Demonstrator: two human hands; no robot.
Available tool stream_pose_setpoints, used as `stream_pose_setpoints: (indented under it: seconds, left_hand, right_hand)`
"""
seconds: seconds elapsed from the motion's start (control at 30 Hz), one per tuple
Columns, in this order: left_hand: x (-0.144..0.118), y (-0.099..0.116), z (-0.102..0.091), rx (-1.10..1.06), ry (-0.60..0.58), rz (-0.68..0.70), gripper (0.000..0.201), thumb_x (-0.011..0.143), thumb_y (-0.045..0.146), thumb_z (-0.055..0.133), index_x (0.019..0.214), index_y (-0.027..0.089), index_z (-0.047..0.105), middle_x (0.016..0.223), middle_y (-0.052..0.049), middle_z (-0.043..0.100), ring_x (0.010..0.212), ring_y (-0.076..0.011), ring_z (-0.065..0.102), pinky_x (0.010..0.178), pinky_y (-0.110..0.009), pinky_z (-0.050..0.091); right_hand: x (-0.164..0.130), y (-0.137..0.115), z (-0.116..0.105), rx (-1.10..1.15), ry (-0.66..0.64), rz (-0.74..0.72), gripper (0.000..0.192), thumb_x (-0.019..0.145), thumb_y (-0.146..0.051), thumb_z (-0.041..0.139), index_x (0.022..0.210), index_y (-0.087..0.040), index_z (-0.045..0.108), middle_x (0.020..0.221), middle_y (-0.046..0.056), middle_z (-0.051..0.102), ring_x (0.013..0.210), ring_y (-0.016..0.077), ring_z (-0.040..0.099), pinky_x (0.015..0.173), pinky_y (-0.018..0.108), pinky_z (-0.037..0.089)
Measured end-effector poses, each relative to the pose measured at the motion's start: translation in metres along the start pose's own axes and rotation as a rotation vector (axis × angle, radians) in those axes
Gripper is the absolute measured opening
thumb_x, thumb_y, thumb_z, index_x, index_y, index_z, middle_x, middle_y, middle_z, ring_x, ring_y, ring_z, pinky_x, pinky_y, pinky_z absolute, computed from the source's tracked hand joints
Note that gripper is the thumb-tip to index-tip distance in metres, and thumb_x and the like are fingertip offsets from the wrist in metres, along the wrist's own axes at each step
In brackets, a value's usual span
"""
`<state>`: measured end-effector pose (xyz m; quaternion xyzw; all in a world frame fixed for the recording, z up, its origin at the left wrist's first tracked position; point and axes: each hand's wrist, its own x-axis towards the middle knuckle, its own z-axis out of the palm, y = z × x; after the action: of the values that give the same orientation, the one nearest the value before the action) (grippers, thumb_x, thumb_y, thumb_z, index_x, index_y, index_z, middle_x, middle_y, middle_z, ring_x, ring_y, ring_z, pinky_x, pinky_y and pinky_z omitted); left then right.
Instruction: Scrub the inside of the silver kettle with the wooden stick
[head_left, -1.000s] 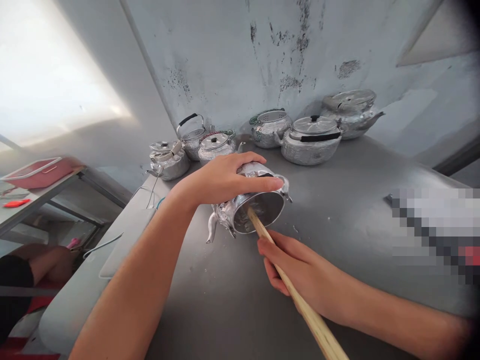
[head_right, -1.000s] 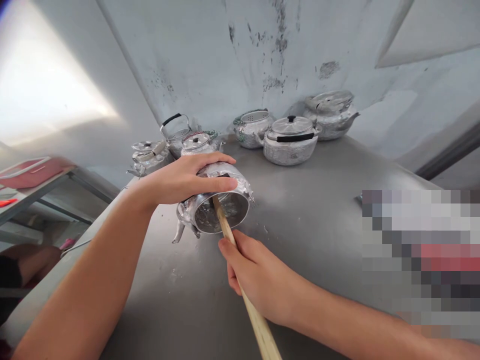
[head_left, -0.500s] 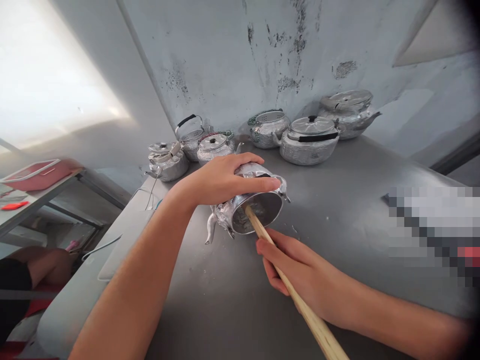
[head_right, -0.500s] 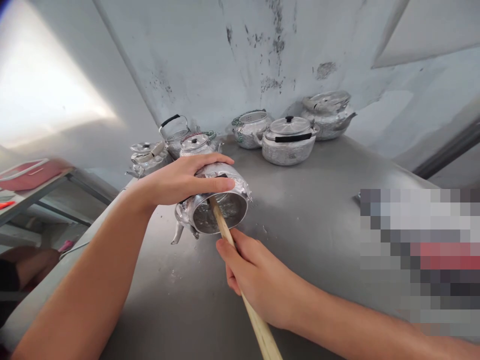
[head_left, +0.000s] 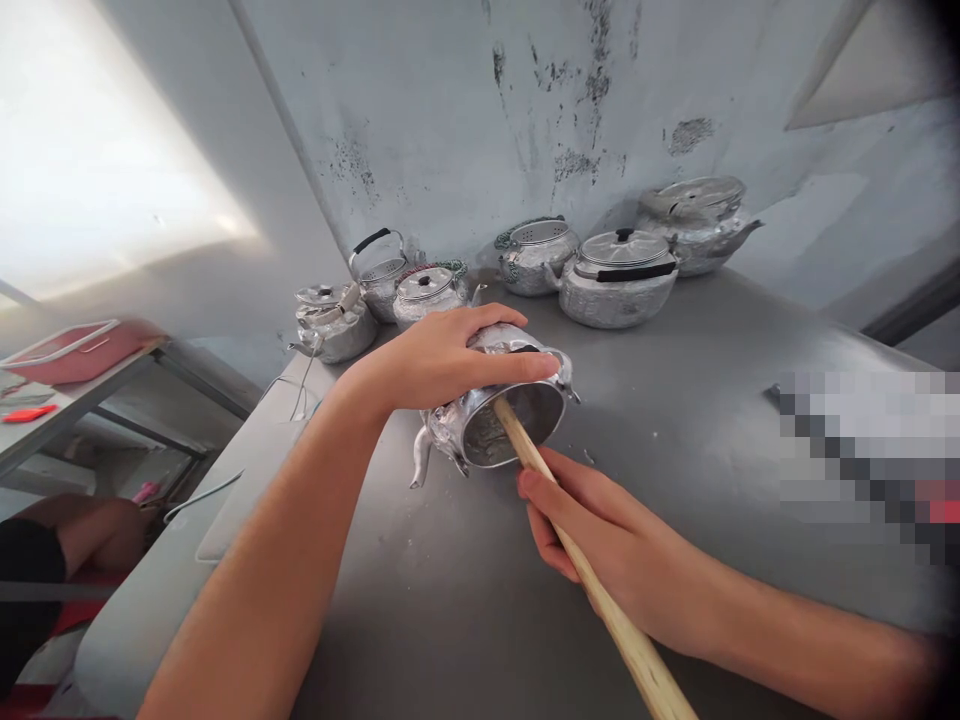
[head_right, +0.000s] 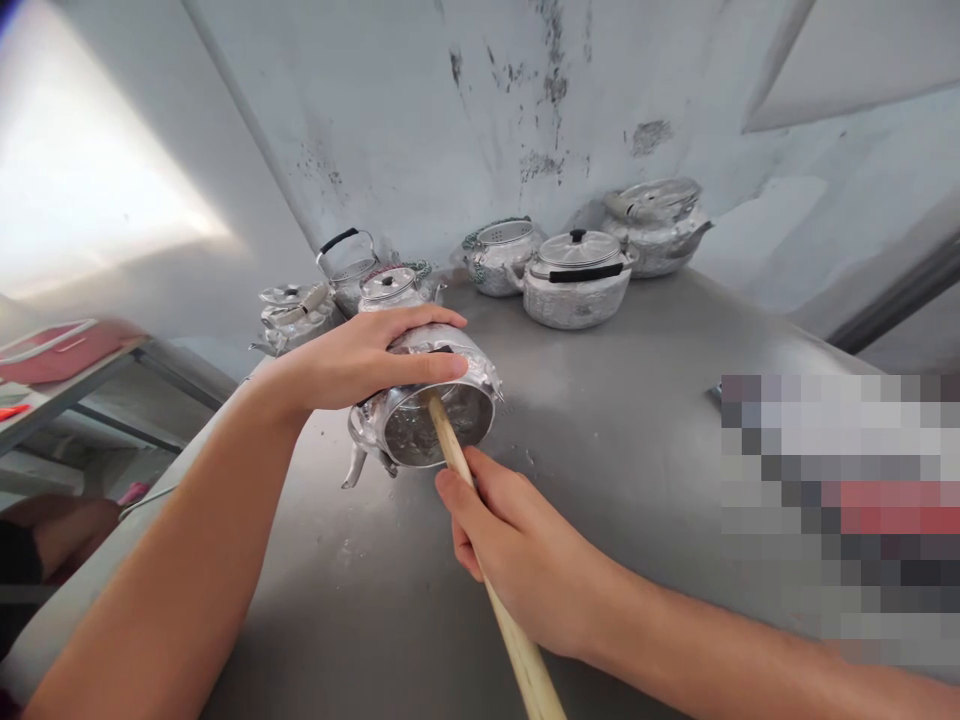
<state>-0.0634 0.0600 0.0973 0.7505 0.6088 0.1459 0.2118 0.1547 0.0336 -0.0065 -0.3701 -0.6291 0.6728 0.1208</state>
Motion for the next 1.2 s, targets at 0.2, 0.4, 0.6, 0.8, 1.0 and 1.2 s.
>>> stream_pose_setpoints:
  seconds: [0.2,0.4,0.6,0.8,1.0,1.2]
  left_hand:
    - [0.0004,0.0001,0.0005,-0.003,0.005,-0.002,0.063,0.091,0.062,0.06,0.148,0.034,0.061,0.131,-0.006,0.07,0.117,-0.0351,0.064,0.093,-0.04,0.047]
    - [-0.0003,-0.0006,0.0003,-0.009,0.0,0.006,0.063,0.091,0.061,0.06,0.148,0.034,0.06,0.134,-0.006,0.069,0.119,-0.0354,0.063,0.094,-0.041,0.047]
    - [0.0,-0.0002,0.0001,-0.008,0.004,0.008,0.062,0.092,0.061,0.061,0.148,0.033,0.061,0.134,-0.005,0.069,0.118,-0.0347,0.064,0.095,-0.04,0.047]
    - [0.0013,0.0031,0.0005,-0.012,0.005,-0.017,0.072,0.091,0.073,0.061,0.149,0.031,0.06,0.138,-0.006,0.066,0.119,-0.0336,0.063,0.097,-0.04,0.046]
    - [0.0014,0.0027,0.0005,-0.01,0.002,-0.018,0.074,0.09,0.076,0.061,0.15,0.032,0.06,0.14,-0.005,0.065,0.119,-0.0326,0.063,0.095,-0.039,0.047]
    - [0.0011,0.0019,0.0009,-0.023,0.004,-0.018,0.072,0.091,0.073,0.062,0.15,0.032,0.06,0.14,-0.006,0.066,0.119,-0.0335,0.063,0.097,-0.04,0.046]
  right_hand:
    - [-0.0002,-0.0005,-0.0004,-0.012,-0.02,0.001,0.042,0.11,-0.049,0.042,0.076,-0.025,0.045,0.057,-0.009,0.047,0.053,0.0108,0.038,0.05,0.024,0.035]
    - [-0.0028,0.0006,0.002,-0.011,-0.028,0.017,0.045,0.111,-0.049,0.04,0.074,-0.025,0.043,0.058,-0.008,0.049,0.053,0.0103,0.039,0.052,0.025,0.035]
    - [-0.0014,0.0028,0.0022,-0.019,-0.022,-0.012,0.046,0.111,-0.052,0.04,0.074,-0.024,0.044,0.059,-0.008,0.049,0.055,0.0103,0.041,0.053,0.024,0.036]
    - [0.0017,0.0037,-0.0013,-0.016,-0.047,0.012,0.044,0.111,-0.052,0.042,0.076,-0.024,0.045,0.058,-0.009,0.049,0.053,0.0095,0.039,0.05,0.023,0.035]
    - [0.0023,0.0055,-0.0028,-0.031,-0.045,0.008,0.041,0.111,-0.049,0.04,0.08,-0.024,0.048,0.058,-0.008,0.051,0.054,0.0099,0.041,0.052,0.023,0.037]
    - [0.0025,0.0052,-0.0011,-0.021,-0.028,0.0,0.042,0.111,-0.049,0.039,0.078,-0.024,0.045,0.058,-0.009,0.049,0.053,0.0099,0.04,0.051,0.024,0.036]
